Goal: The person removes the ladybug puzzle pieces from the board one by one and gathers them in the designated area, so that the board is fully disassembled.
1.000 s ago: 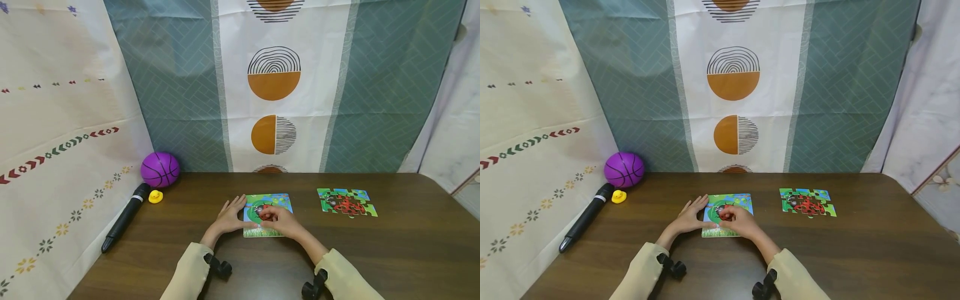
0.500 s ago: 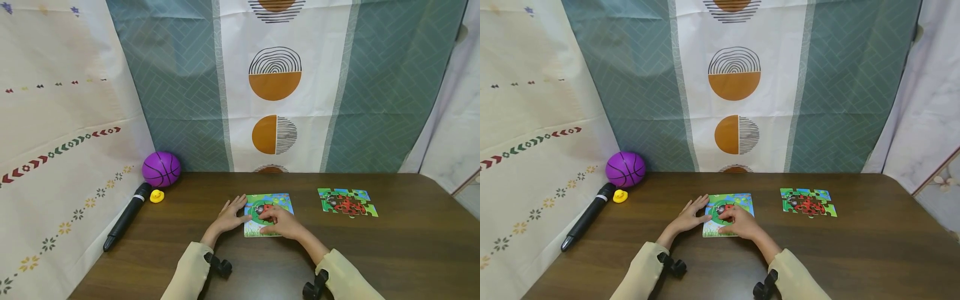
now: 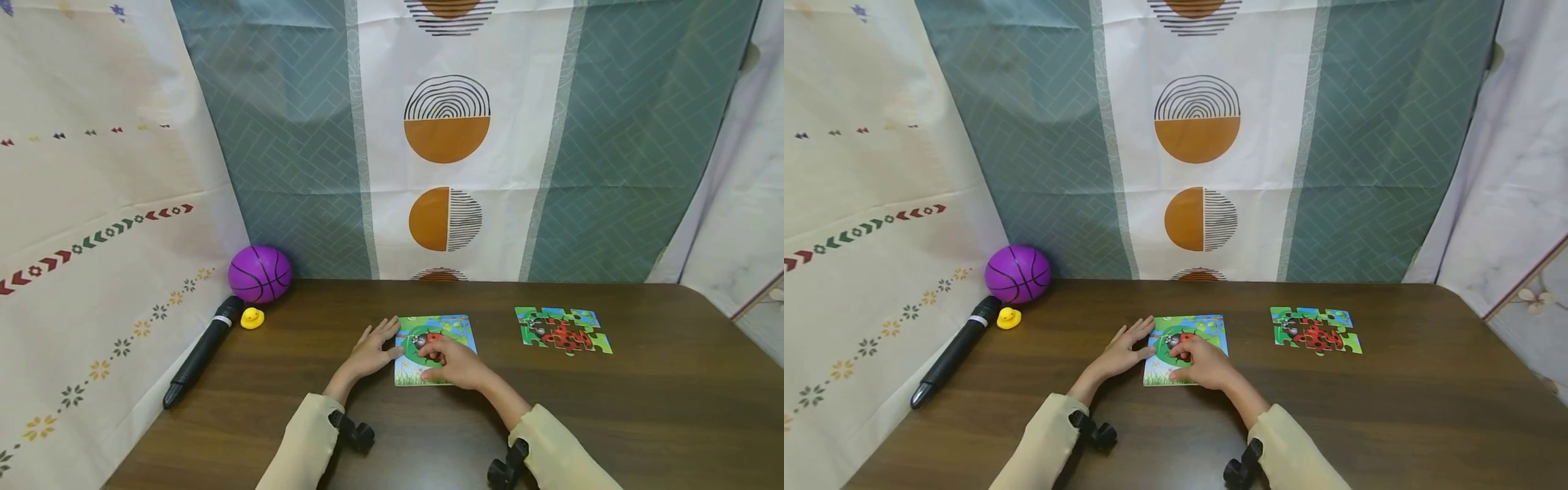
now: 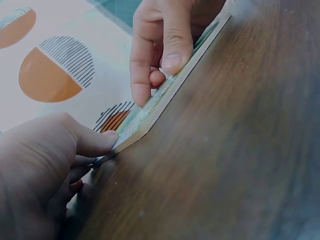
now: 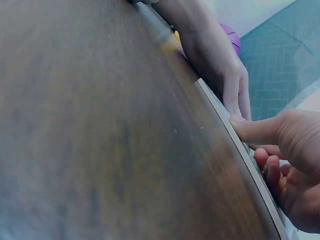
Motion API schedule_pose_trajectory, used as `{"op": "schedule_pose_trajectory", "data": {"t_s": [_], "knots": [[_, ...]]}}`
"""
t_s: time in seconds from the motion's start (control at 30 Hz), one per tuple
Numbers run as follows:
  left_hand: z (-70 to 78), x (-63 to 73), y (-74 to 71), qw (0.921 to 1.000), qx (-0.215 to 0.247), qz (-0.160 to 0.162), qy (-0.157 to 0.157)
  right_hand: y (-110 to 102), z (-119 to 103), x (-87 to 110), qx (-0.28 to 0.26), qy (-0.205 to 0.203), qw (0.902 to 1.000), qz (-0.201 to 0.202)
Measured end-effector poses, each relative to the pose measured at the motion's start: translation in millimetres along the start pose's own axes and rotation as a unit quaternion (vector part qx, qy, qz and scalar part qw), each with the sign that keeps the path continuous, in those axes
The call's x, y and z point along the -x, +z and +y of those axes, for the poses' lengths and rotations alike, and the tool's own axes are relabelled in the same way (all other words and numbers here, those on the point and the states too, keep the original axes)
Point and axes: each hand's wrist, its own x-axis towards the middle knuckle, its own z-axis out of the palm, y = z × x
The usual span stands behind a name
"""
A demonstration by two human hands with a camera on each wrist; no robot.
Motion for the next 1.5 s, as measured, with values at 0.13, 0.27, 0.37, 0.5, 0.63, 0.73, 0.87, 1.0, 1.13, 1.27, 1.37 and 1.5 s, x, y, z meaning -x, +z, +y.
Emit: {"op": "schedule_pose_trajectory", "data": {"t_s": [0.13, 0.27, 0.37, 0.5, 0.63, 0.73, 0.87, 1.0, 1.13, 1.27, 1.37, 1.5], "knots": [[0.4, -0.6, -1.0, 1.0000, 0.005, 0.001, 0.000, -0.2, -1.6, -0.2, 0.017, -0.009, 0.9998, -0.005], [2.1, -0.4, -2.2, 0.9999, 0.010, -0.001, -0.001, 0.7, -1.6, -0.6, 0.011, -0.017, 0.9998, 0.000], [2.9, -0.1, -2.4, 0.9999, 0.013, 0.000, -0.002, 1.0, -1.2, -0.4, 0.004, -0.016, 0.9999, 0.005], [1.8, -0.2, -0.5, 0.9999, 0.013, 0.003, -0.003, 1.6, 0.0, 0.2, -0.034, 0.002, 0.9994, 0.002], [0.1, 0.3, 0.5, 0.9999, 0.010, 0.011, -0.004, 2.9, 0.7, 0.6, -0.097, 0.027, 0.9949, -0.004], [0.6, 0.8, 0.4, 0.9998, 0.014, 0.013, -0.006, 3.6, 1.4, 1.6, -0.126, 0.036, 0.9913, 0.000], [1.5, 1.0, -1.0, 0.9999, 0.011, 0.010, -0.004, 3.2, 1.0, 2.4, -0.146, 0.029, 0.9888, 0.011], [-0.3, 0.7, -2.3, 0.9999, -0.016, 0.006, 0.000, 2.2, 0.4, 2.1, -0.156, 0.024, 0.9871, 0.023], [-3.5, 0.6, -2.6, 0.9996, -0.026, -0.003, 0.006, 2.3, 1.4, 2.5, -0.158, 0.032, 0.9863, 0.034], [-3.8, 0.5, -4.3, 0.9997, -0.012, -0.011, 0.016, 2.9, 2.1, 2.3, -0.153, 0.037, 0.9865, 0.044], [-2.9, 0.8, -5.8, 0.9996, -0.009, -0.018, 0.019, 4.0, 2.8, 1.1, -0.147, 0.041, 0.9868, 0.055], [-3.8, 1.4, -6.2, 0.9993, -0.012, -0.028, 0.022, 6.5, 2.2, 0.2, -0.139, 0.051, 0.9862, 0.073]]}}
